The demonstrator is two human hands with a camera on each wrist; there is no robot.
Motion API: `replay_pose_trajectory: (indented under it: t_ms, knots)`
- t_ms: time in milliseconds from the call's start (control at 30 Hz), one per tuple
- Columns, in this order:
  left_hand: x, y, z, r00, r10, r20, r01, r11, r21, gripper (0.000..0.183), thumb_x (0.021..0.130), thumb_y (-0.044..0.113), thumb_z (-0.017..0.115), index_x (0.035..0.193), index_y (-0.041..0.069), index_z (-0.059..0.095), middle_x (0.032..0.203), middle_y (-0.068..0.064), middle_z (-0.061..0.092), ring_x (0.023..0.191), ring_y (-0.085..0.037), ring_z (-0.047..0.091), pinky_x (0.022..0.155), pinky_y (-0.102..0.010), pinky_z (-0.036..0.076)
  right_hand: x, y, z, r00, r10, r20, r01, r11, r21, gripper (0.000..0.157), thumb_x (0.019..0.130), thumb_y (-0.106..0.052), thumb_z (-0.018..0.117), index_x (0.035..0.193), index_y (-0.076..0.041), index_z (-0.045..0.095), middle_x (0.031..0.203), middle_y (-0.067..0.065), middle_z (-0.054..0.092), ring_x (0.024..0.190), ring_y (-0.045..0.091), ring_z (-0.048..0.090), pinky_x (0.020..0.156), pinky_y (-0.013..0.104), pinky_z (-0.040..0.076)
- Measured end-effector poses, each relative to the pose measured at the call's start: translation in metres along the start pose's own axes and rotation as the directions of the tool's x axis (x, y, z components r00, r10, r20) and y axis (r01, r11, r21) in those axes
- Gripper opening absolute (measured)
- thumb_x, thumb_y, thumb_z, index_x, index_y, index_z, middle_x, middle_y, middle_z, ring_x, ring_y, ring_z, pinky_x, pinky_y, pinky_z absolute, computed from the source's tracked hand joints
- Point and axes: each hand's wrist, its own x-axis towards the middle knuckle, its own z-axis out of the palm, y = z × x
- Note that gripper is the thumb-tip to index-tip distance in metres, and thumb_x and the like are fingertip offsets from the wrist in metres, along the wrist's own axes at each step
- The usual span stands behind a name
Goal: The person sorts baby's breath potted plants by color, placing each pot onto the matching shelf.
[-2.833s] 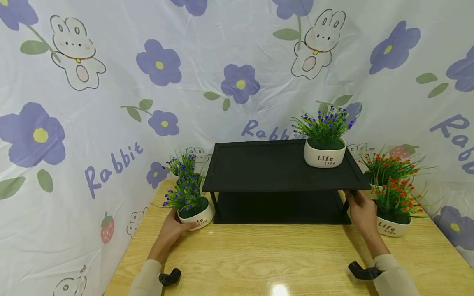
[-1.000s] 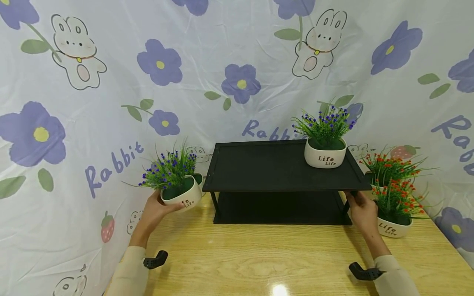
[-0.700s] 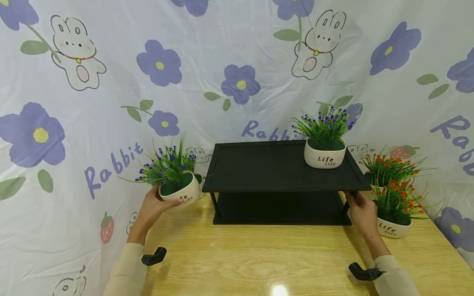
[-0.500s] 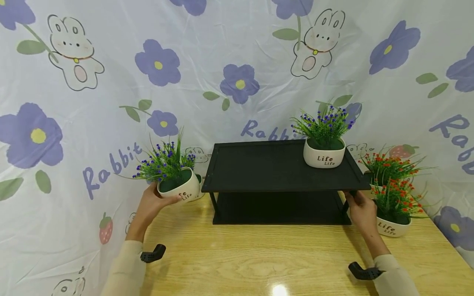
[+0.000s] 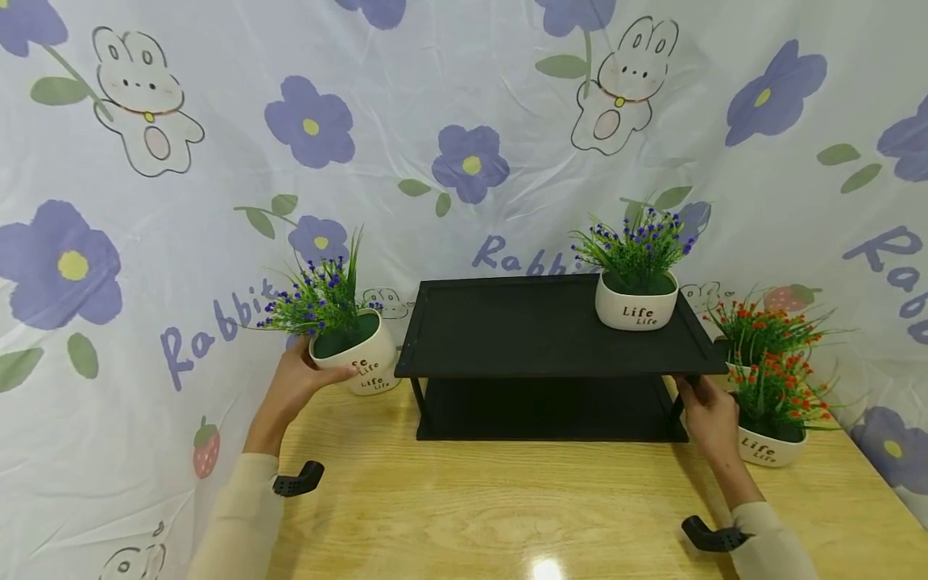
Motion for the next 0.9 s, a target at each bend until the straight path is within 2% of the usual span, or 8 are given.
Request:
replay_pose_trajectory:
  t_ms: [100,233,333,533,633,767,900]
  knots:
    - [0.005,0.008,0.000,0.999,0.031,0.014,-0.031,0.999,-0.014,0.084,0.078,0.032,0.084,0.149,0.029,0.037,0.135,-0.006,0.056,0.109,-0.011,0.064,0.084,-0.026,0.056,0.000,0.000,0.000,1.000,0.002,-0.004,-0.002,1.000,0.001,0.034,0.103,-0.037,0.050,0.119,-0.014,0.069,0.095,0.019,0.072,0.054,0.008,0.049,0.051,0.025,0.035]
    - [0.010,0.017,-0.001,0.999,0.039,0.032,-0.039,0.999,0.003,0.086,0.079,0.033,0.084,0.149,0.028,0.036,0.134,-0.008,0.057,0.108,-0.015,0.065,0.084,-0.028,0.057,0.001,0.000,0.000,1.000,0.004,-0.002,-0.004,1.000,-0.002,0.035,0.103,-0.036,0.050,0.121,-0.014,0.069,0.103,0.018,0.073,0.062,-0.007,0.050,0.054,0.023,0.036]
    - [0.013,0.023,-0.001,0.999,0.012,0.039,-0.014,0.999,0.044,0.087,0.078,0.039,0.083,0.149,0.021,0.037,0.132,-0.009,0.058,0.110,-0.022,0.065,0.086,-0.035,0.057,0.001,0.001,0.000,1.000,0.002,-0.001,-0.002,1.000,-0.005,0.035,0.102,-0.036,0.051,0.123,-0.014,0.068,0.105,0.016,0.073,0.068,-0.013,0.050,0.056,0.021,0.038]
    - [0.022,0.038,0.001,0.996,-0.068,0.053,0.060,0.989,0.132,0.102,0.075,0.052,0.082,0.151,0.008,0.030,0.131,-0.015,0.057,0.114,-0.033,0.061,0.089,-0.048,0.055,0.001,0.000,-0.002,1.000,0.001,0.009,-0.001,1.000,-0.012,0.036,0.102,-0.037,0.051,0.124,-0.014,0.068,0.106,0.017,0.073,0.070,-0.018,0.048,0.058,0.019,0.040]
    - [0.027,0.047,0.003,0.995,-0.077,0.056,0.070,0.990,0.127,0.103,0.074,0.053,0.082,0.151,0.008,0.030,0.130,-0.015,0.058,0.113,-0.032,0.062,0.089,-0.046,0.055,0.002,-0.001,-0.002,1.000,0.006,0.011,-0.006,1.000,-0.012,0.037,0.102,-0.038,0.050,0.124,-0.014,0.068,0.104,0.018,0.073,0.066,-0.015,0.049,0.056,0.020,0.039]
    - [0.035,0.058,0.008,0.997,-0.048,0.061,0.041,0.993,0.108,0.097,0.073,0.051,0.083,0.148,0.011,0.036,0.127,-0.013,0.061,0.109,-0.030,0.064,0.087,-0.044,0.056,0.003,-0.002,-0.002,1.000,0.010,0.009,-0.010,1.000,-0.008,0.037,0.102,-0.039,0.051,0.122,-0.014,0.069,0.103,0.017,0.073,0.064,-0.006,0.053,0.055,0.022,0.038]
    - [0.043,0.066,0.015,0.996,0.000,0.090,-0.007,0.997,0.081,0.090,0.074,0.048,0.084,0.145,0.013,0.041,0.124,-0.012,0.062,0.106,-0.029,0.065,0.087,-0.044,0.057,0.002,-0.002,-0.002,1.000,0.012,0.006,-0.012,1.000,-0.011,0.036,0.102,-0.039,0.051,0.122,-0.015,0.069,0.105,0.016,0.073,0.066,-0.009,0.052,0.056,0.021,0.038]
